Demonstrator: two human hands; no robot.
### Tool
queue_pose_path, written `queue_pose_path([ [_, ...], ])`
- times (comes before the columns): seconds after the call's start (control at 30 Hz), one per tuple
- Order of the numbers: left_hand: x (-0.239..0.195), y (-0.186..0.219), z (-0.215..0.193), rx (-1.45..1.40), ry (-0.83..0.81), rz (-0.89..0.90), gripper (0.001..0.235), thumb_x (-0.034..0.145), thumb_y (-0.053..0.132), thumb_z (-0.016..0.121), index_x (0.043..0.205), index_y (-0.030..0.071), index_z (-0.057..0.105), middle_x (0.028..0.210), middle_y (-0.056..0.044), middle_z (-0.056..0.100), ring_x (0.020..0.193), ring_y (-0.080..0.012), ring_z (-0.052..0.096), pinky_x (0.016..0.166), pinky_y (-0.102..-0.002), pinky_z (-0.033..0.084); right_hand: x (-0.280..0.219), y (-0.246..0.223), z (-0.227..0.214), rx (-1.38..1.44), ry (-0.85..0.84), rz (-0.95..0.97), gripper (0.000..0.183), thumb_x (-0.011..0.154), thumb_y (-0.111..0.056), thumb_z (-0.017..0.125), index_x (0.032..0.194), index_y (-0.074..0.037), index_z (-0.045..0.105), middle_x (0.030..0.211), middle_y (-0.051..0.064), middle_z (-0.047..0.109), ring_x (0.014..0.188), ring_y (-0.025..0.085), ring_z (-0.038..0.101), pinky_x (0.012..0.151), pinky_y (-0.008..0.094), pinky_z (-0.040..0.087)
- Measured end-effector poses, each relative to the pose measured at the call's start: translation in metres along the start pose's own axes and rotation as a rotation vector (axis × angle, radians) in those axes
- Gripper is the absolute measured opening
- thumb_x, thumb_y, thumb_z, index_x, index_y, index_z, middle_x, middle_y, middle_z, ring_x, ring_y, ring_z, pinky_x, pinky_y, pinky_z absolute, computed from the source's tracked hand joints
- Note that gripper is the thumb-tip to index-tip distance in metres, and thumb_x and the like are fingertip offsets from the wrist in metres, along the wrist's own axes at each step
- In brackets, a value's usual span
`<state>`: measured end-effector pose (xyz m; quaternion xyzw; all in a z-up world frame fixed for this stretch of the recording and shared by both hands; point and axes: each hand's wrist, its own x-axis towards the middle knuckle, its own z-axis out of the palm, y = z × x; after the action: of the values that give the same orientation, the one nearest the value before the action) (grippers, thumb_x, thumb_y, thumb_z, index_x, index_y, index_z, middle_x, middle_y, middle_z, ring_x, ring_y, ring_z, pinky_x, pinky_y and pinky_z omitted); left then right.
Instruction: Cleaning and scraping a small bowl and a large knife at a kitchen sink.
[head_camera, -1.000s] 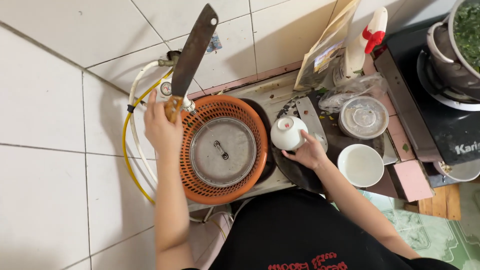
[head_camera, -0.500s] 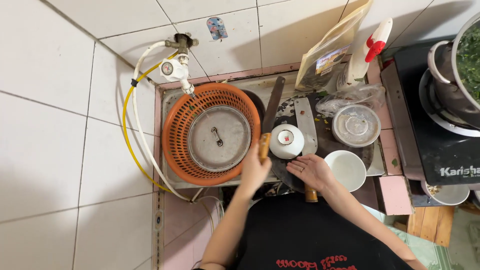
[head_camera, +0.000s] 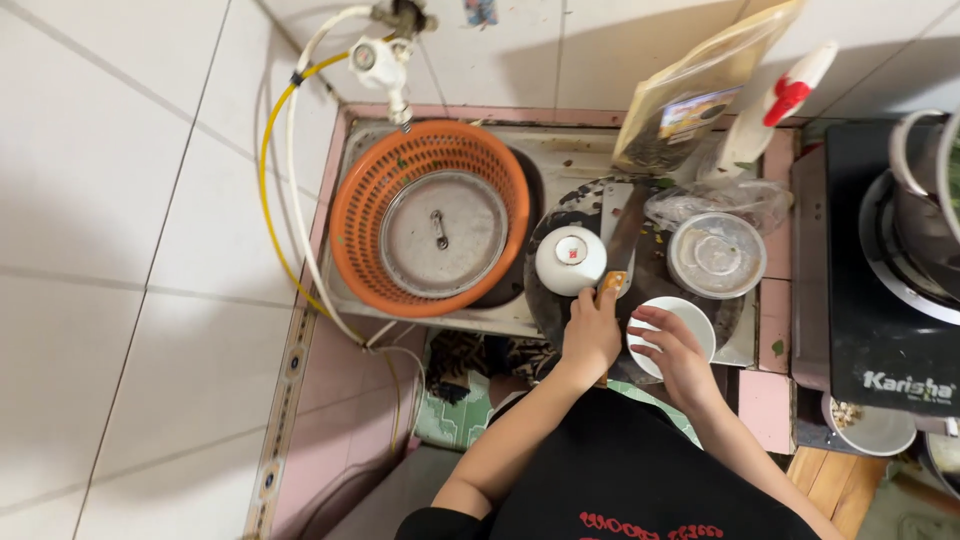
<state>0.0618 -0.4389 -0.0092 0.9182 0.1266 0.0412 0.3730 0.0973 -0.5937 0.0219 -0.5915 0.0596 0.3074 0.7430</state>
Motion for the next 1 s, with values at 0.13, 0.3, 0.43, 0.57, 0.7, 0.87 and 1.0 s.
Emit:
queue_pose_path([
  [0.13, -0.021, 0.001, -0.049, -0.002, 0.130, 0.015, 0.051, 0.087, 0.012, 0.066, 0.136, 0.005, 0.054, 0.132, -0.027, 0.054, 0.114, -0.0453, 0.057, 0.089, -0.050, 0.052, -0.003, -0.013, 0.020, -0.152, -0.079, -0.018, 0.040, 0.093, -0.005, 0.053, 0.132, 0.001, 0.057, 0.135, 0.011, 0.060, 0.119, 0.023, 0.060, 0.094, 0.037, 0.049],
  [0.3, -0.061, -0.087, -0.121, -0.456, 0.381, -0.375, 0.032, 0.092, 0.022, 0.066, 0.120, 0.005, 0.069, 0.105, -0.011, 0.075, 0.090, -0.0262, 0.076, 0.081, -0.039, 0.060, 0.025, 0.013, 0.068, -0.414, -0.299, -0.157, 0.041, 0.088, -0.004, 0.058, 0.129, -0.001, 0.061, 0.125, 0.009, 0.067, 0.116, 0.020, 0.064, 0.100, 0.033, 0.050],
  [0.43, -0.070, -0.231, -0.137, -0.572, 0.610, -0.736, 0.047, 0.091, 0.023, 0.065, 0.134, 0.004, 0.061, 0.109, -0.015, 0.074, 0.084, -0.0304, 0.074, 0.077, -0.037, 0.059, 0.050, 0.008, 0.179, -0.867, -0.549, -0.466, 0.043, 0.087, -0.018, 0.071, 0.126, -0.005, 0.063, 0.124, 0.014, 0.067, 0.118, 0.029, 0.063, 0.101, 0.040, 0.051],
  [0.57, -0.041, -0.315, -0.161, -0.524, 0.847, -0.638, 0.061, 0.094, 0.022, 0.066, 0.146, -0.003, 0.045, 0.131, -0.017, 0.063, 0.107, -0.0244, 0.068, 0.087, -0.036, 0.054, 0.090, 0.046, 0.249, -1.268, -0.687, -0.824, 0.059, 0.081, -0.025, 0.077, 0.132, -0.003, 0.059, 0.142, 0.023, 0.054, 0.134, 0.042, 0.046, 0.109, 0.052, 0.040],
  [0.7, -0.012, -0.330, -0.201, -0.857, 0.705, -0.822, 0.063, 0.094, 0.023, 0.067, 0.147, -0.001, 0.043, 0.129, -0.016, 0.066, 0.105, -0.0253, 0.064, 0.087, -0.037, 0.050, 0.121, 0.066, 0.288, -1.670, -0.703, -1.097, 0.071, 0.072, -0.036, 0.081, 0.130, -0.004, 0.057, 0.136, 0.023, 0.054, 0.130, 0.040, 0.049, 0.106, 0.060, 0.036],
  [0.87, -0.007, -0.367, -0.214, -1.150, 0.512, -0.961, 0.054, 0.094, 0.026, 0.073, 0.136, -0.002, 0.054, 0.115, -0.015, 0.065, 0.094, -0.0267, 0.060, 0.078, -0.043, 0.053, 0.158, 0.100, 0.277, -1.804, -0.746, -0.894, 0.054, 0.080, -0.031, 0.075, 0.129, -0.011, 0.062, 0.111, 0.011, 0.069, 0.102, 0.031, 0.067, 0.091, 0.049, 0.050],
  [1.0, -0.002, -0.328, -0.242, -1.249, 0.317, -0.971, 0.039, 0.087, 0.023, 0.071, 0.121, 0.007, 0.061, 0.106, -0.008, 0.068, 0.092, -0.0259, 0.067, 0.074, -0.046, 0.059, 0.168, 0.100, 0.271, -1.743, -0.726, -0.893, 0.018, 0.088, -0.014, 0.063, 0.105, -0.015, 0.070, 0.091, 0.004, 0.073, 0.085, 0.027, 0.072, 0.074, 0.043, 0.055],
])
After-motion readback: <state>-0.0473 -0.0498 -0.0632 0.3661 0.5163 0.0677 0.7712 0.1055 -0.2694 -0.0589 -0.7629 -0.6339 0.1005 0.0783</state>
